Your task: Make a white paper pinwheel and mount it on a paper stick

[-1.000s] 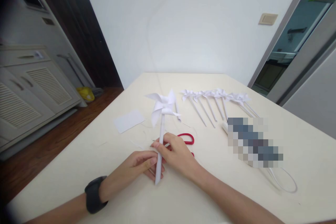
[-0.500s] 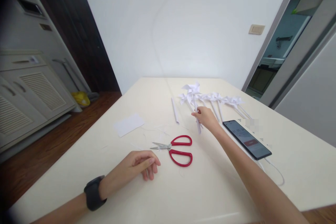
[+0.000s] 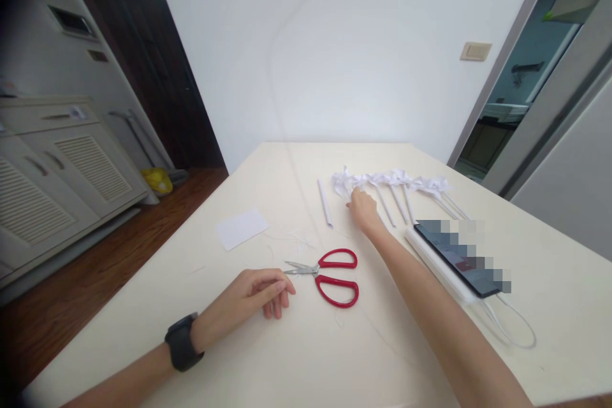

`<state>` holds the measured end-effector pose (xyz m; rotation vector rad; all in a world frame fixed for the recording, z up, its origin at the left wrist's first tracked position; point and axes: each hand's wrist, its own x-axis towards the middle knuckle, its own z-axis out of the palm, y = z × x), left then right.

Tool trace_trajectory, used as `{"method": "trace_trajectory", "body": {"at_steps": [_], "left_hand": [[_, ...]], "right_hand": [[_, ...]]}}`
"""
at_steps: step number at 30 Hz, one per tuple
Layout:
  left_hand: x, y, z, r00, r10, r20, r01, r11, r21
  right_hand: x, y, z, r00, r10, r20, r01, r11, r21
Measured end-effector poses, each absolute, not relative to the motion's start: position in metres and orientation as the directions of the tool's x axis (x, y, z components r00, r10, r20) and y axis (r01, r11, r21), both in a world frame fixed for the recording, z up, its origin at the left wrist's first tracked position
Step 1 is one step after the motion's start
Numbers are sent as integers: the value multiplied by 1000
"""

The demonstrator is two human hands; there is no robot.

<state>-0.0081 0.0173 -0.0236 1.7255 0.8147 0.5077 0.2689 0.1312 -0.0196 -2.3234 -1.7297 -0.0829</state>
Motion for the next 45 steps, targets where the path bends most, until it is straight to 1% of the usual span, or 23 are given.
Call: {"method": "trace_trajectory", "body": {"at_steps": [5, 11, 13, 16, 19, 22, 27, 30, 34, 37, 39, 42, 45], "left_hand": [[-10, 19, -16, 661, 749, -46, 294, -202, 934], [-11, 20, -11, 644, 765, -17, 345, -271, 899], [-15, 26, -9, 614, 789, 14, 375, -307, 875], [-28, 41, -4, 538, 837, 98, 437, -376, 817], [-44, 58, 3, 474, 864, 170, 511, -427, 746], [-54, 68, 7, 435, 871, 227, 588, -466, 661], [-52, 67, 4, 455, 850, 265, 674, -523, 521], [-49, 66, 0, 469, 839, 275, 702, -543, 460], [-52, 72, -4, 461, 835, 301, 735, -549, 398], [-57, 78, -8, 446, 833, 329, 770, -544, 334], [-61, 82, -12, 452, 822, 347, 808, -542, 232], [-67, 87, -20, 459, 824, 331, 847, -519, 117], [-71, 90, -25, 434, 848, 304, 879, -473, 62]], "right_hand": [[282, 129, -21, 296, 938, 181, 955, -283, -92], [288, 124, -22, 308, 931, 195, 951, -304, -52], [287, 120, -21, 310, 925, 218, 950, -308, -47], [284, 111, -15, 284, 921, 266, 958, -282, -48], [277, 98, -6, 206, 939, 276, 978, -197, -62], [265, 81, 0, 80, 964, 254, 994, -58, -93], [239, 51, -3, -124, 973, 194, 976, 155, -154], [231, 39, -9, -187, 969, 160, 962, 214, -169], [229, 34, -14, -223, 967, 125, 957, 241, -160], [229, 35, -11, -193, 974, 117, 971, 207, -121], [231, 35, -7, -118, 985, 129, 989, 128, -74], [240, 33, 1, 81, 984, 159, 997, -82, 4], [257, 29, 7, 286, 948, 139, 954, -296, 53]]}}
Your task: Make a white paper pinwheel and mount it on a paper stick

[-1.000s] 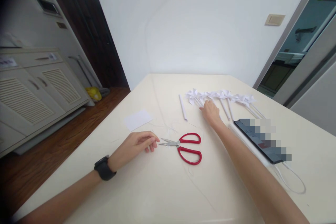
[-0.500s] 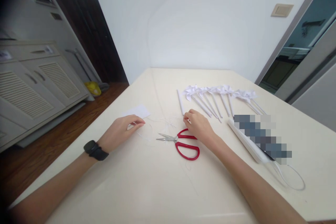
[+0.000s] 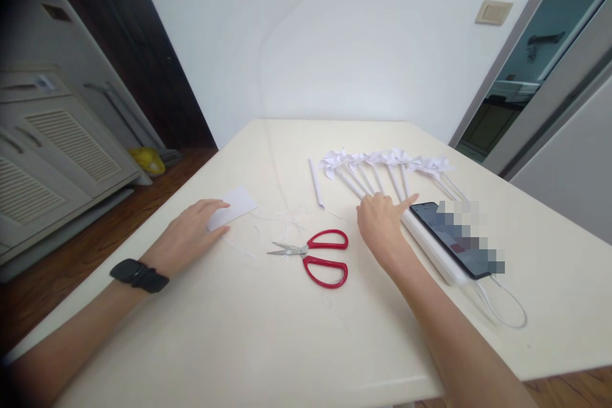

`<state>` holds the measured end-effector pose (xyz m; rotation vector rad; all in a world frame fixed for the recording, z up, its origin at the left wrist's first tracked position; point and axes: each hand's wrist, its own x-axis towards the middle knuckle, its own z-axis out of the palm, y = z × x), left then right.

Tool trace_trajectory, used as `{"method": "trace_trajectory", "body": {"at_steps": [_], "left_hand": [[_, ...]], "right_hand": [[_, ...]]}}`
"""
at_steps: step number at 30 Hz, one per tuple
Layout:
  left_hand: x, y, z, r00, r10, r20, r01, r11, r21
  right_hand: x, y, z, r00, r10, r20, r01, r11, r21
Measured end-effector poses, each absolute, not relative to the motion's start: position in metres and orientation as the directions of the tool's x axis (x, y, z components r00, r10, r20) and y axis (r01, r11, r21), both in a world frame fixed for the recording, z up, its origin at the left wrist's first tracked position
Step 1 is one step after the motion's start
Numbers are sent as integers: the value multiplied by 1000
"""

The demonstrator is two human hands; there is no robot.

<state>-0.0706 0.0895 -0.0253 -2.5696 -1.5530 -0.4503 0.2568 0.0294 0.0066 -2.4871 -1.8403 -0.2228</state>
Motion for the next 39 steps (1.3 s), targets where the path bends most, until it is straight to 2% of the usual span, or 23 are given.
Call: {"method": "trace_trajectory", "body": {"at_steps": [4, 9, 15, 19, 21, 24, 27, 29, 30, 33, 35, 39], "left_hand": [[-72, 89, -26, 416, 866, 277, 893, -447, 55], [-72, 88, -23, 391, 885, 253, 910, -412, 35], [-69, 89, -20, 379, 899, 218, 919, -393, 21], [-69, 89, -14, 363, 905, 220, 926, -377, 23], [-70, 90, -12, 349, 908, 233, 931, -365, 29], [-74, 92, -10, 321, 906, 276, 937, -346, 48], [-75, 90, -6, 288, 899, 329, 942, -328, 73], [-73, 86, -1, 265, 886, 381, 940, -325, 104], [-70, 83, 2, 257, 873, 413, 934, -334, 125], [-63, 75, 7, 187, 807, 560, 832, -433, 346], [-58, 72, 7, 144, 829, 541, 738, -454, 499], [-51, 70, 4, 152, 909, 388, 474, -412, 778]], "right_hand": [[278, 27, 13, 448, 894, -11, 891, -446, 80], [288, 29, 19, 500, 850, -167, 866, -485, 123], [289, 29, 15, 474, 867, -152, 879, -455, 145], [286, 29, 13, 410, 910, -63, 909, -402, 112], [277, 29, 14, 315, 949, 7, 946, -315, 70], [252, 25, 17, 41, 995, 92, 999, -39, -29], [219, 16, 12, -258, 957, 130, 954, 274, -123], [202, 10, 4, -363, 920, 147, 909, 384, -160], [196, 7, -1, -392, 907, 155, 893, 415, -173], [189, 6, -13, -420, 889, 182, 869, 452, -203], [191, 8, -16, -409, 890, 201, 865, 448, -226], [198, 11, -14, -350, 904, 244, 854, 415, -314]]}}
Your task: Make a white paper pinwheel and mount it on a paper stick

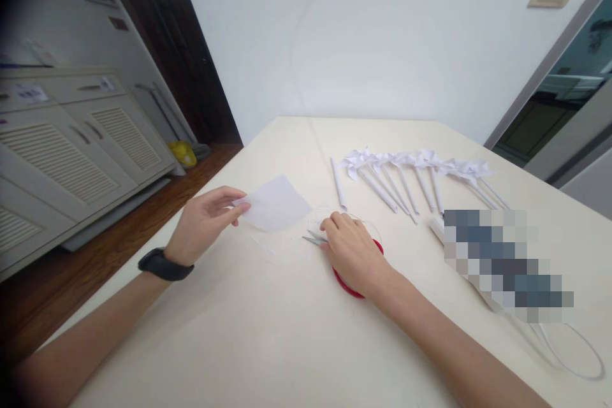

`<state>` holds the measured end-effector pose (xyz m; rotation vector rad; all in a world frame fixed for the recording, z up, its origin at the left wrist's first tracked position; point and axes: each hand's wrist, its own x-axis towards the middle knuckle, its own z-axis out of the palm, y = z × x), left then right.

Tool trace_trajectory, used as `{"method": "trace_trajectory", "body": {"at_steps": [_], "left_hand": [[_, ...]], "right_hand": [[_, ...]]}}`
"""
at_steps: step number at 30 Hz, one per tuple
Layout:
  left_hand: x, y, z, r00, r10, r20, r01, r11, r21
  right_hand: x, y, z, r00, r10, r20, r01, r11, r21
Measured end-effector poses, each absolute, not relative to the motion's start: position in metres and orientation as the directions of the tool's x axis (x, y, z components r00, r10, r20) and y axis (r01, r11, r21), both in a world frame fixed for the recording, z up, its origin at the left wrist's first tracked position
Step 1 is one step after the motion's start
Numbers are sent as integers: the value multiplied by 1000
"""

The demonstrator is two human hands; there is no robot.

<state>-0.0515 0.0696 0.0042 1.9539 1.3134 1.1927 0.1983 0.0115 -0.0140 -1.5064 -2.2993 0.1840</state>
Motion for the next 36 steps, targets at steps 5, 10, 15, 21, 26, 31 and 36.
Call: {"method": "trace_trajectory", "body": {"at_steps": [5, 10, 15, 21, 26, 31, 36], "left_hand": [[-46, 64, 7, 253, 940, 228, 166, -274, 947], [-39, 53, 10, 383, 921, 78, 137, -140, 981], [-30, 43, 6, 509, 859, -49, 163, -40, 986], [-29, 41, 6, 532, 842, -89, 192, -18, 981], [-30, 42, 8, 517, 854, -55, 217, -69, 974], [-33, 45, 9, 493, 870, 8, 200, -122, 972], [-37, 45, 13, 462, 880, 111, 119, -185, 975]], "right_hand": [[195, 7, -6, -271, 924, 269, 798, 372, -475], [190, 2, 5, -134, 933, 335, 691, 330, -643], [190, 2, 7, -102, 945, 310, 557, 313, -770], [198, 7, 7, -133, 955, 266, 482, 297, -824], [209, 9, 10, -107, 954, 279, 508, 294, -810], [214, 9, 7, -77, 947, 313, 614, 292, -734], [216, 9, 6, -107, 953, 283, 658, 282, -698]]}}
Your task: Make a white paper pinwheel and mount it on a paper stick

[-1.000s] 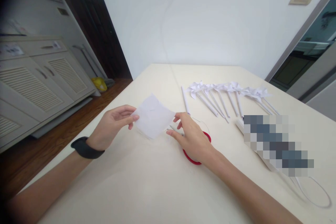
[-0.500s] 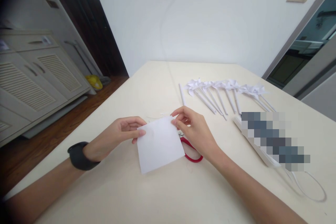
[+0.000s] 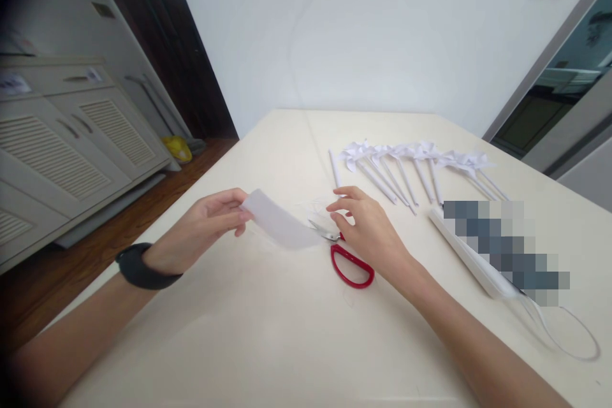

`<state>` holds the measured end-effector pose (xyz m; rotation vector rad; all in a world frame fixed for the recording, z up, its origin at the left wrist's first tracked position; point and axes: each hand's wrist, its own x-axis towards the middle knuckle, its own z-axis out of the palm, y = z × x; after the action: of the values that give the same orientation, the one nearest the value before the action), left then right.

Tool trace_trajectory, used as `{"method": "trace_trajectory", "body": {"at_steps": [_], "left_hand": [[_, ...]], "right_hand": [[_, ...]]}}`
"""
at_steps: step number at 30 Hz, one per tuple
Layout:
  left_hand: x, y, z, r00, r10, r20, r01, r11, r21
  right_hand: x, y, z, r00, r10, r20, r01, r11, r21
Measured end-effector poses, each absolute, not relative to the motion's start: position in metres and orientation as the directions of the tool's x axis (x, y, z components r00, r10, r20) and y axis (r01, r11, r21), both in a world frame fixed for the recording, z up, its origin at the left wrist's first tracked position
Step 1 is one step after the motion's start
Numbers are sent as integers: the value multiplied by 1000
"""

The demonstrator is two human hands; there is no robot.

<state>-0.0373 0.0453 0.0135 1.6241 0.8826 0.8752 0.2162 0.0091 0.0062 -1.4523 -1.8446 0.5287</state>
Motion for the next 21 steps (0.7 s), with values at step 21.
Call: {"method": "trace_trajectory", "body": {"at_steps": [21], "left_hand": [[-21, 32, 10, 597, 799, -74, -84, 154, 984]], "right_hand": [[201, 4, 6, -239, 955, 176, 330, 250, -910]]}}
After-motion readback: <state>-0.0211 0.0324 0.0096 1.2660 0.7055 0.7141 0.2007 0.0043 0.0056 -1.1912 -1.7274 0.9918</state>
